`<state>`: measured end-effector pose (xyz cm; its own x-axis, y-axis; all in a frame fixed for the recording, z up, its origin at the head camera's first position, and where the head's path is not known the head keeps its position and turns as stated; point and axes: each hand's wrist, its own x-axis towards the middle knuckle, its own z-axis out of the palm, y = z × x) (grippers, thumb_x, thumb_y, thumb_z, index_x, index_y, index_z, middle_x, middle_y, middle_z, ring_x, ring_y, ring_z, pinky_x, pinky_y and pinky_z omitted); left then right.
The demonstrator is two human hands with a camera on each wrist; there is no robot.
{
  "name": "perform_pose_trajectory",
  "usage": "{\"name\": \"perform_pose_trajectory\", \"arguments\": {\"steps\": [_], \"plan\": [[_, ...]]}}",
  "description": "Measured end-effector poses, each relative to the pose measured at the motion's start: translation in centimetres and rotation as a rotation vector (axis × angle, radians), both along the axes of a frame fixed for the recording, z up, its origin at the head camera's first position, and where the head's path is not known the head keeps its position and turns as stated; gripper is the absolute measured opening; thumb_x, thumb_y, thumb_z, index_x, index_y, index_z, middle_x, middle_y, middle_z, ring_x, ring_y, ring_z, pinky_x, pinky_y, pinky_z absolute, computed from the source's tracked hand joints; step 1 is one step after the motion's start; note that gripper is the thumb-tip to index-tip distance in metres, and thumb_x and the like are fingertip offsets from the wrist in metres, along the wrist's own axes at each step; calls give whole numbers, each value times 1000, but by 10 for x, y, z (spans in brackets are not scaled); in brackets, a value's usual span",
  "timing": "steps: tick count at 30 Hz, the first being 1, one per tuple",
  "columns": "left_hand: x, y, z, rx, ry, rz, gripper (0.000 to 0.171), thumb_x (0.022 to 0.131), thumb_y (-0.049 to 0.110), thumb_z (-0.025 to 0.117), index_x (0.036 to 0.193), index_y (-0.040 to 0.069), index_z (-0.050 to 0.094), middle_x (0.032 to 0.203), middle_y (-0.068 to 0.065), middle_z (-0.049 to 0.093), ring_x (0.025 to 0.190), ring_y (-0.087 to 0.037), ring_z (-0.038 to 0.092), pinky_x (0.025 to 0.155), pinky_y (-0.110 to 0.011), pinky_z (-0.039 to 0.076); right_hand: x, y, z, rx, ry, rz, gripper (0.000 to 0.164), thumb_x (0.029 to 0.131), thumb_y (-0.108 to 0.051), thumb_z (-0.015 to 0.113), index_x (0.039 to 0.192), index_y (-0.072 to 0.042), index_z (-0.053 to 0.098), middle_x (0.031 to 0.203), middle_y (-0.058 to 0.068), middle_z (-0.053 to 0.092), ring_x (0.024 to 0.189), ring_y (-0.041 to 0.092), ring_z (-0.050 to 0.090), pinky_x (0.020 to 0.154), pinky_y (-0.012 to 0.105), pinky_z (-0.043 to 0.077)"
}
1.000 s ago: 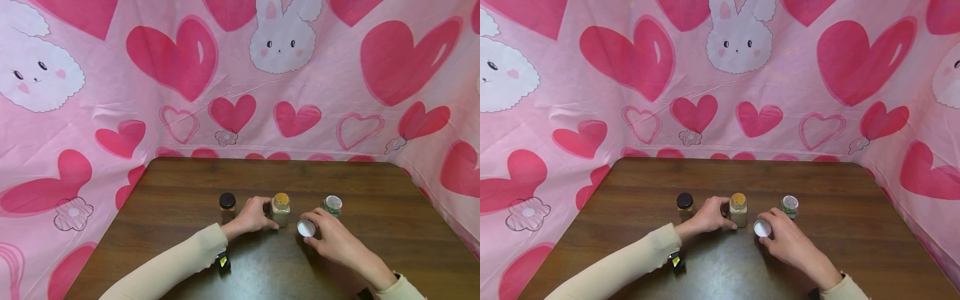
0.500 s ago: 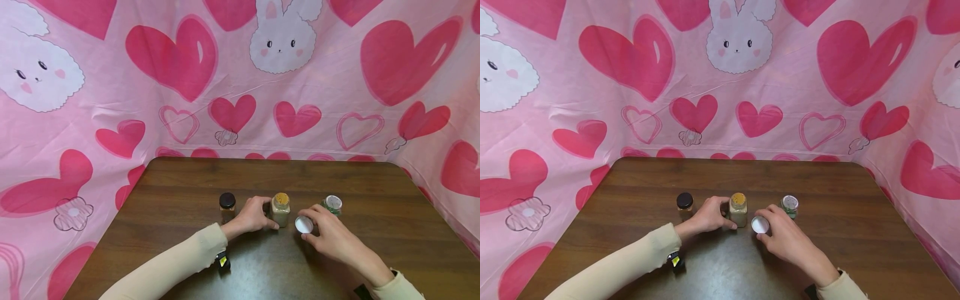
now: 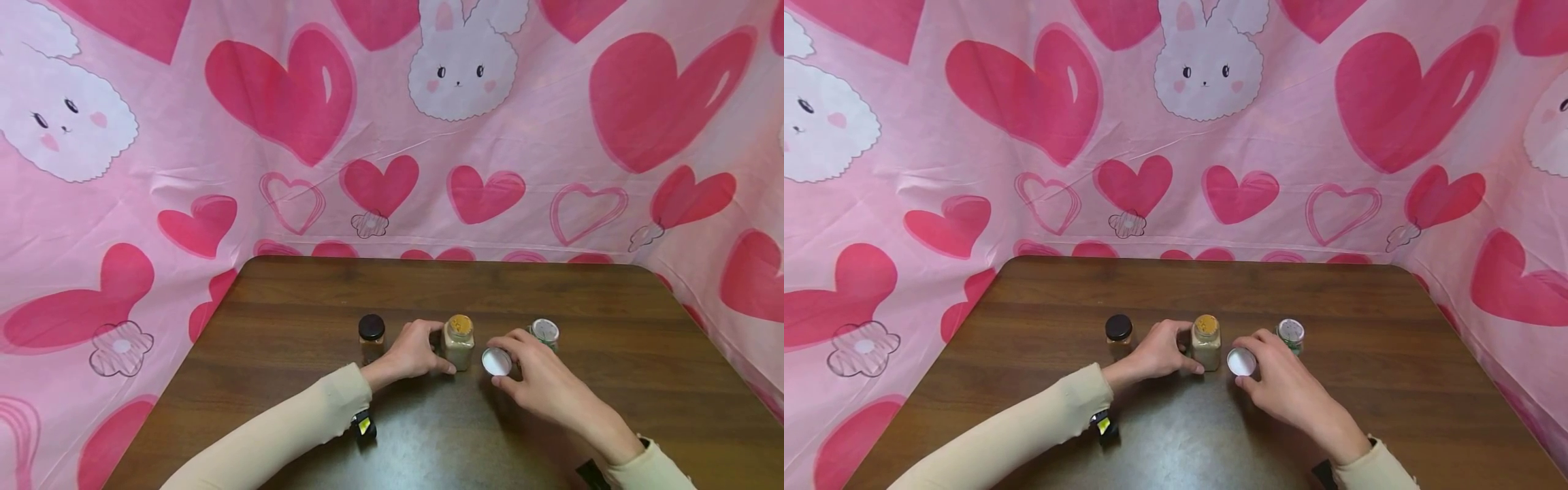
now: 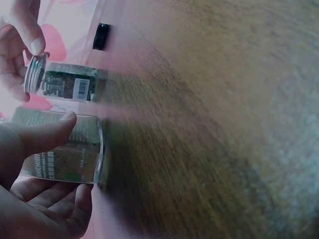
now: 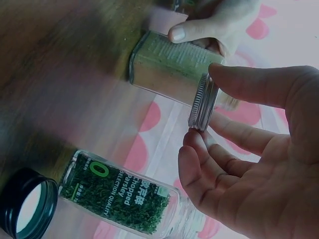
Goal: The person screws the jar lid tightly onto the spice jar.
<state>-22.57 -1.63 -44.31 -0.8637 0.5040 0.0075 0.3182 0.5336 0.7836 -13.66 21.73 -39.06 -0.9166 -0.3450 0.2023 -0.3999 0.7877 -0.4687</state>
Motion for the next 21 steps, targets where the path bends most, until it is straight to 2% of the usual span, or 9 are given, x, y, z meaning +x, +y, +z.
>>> {"name": "perform_pose_trajectory", "arguments": {"steps": [6, 21], "plan": [[-1, 0, -2, 5, 26, 3, 64, 67, 17, 103, 124, 11, 75, 112, 2, 77, 102, -10, 69, 88, -30, 54, -3, 2, 1, -4, -3, 11, 45, 81, -5, 91, 122, -4, 72, 112, 1, 65, 89, 13, 58, 75, 35, 52], [0, 0, -2, -9, 12, 19, 65, 69, 17, 102, 127, 10, 74, 115, 1, 77, 104, -12, 69, 91, -32, 54, -5, 2, 3, -21, 25, 8, 46, 79, -5, 92, 121, -5, 72, 110, 3, 65, 86, 13, 57, 72, 32, 50]]}}
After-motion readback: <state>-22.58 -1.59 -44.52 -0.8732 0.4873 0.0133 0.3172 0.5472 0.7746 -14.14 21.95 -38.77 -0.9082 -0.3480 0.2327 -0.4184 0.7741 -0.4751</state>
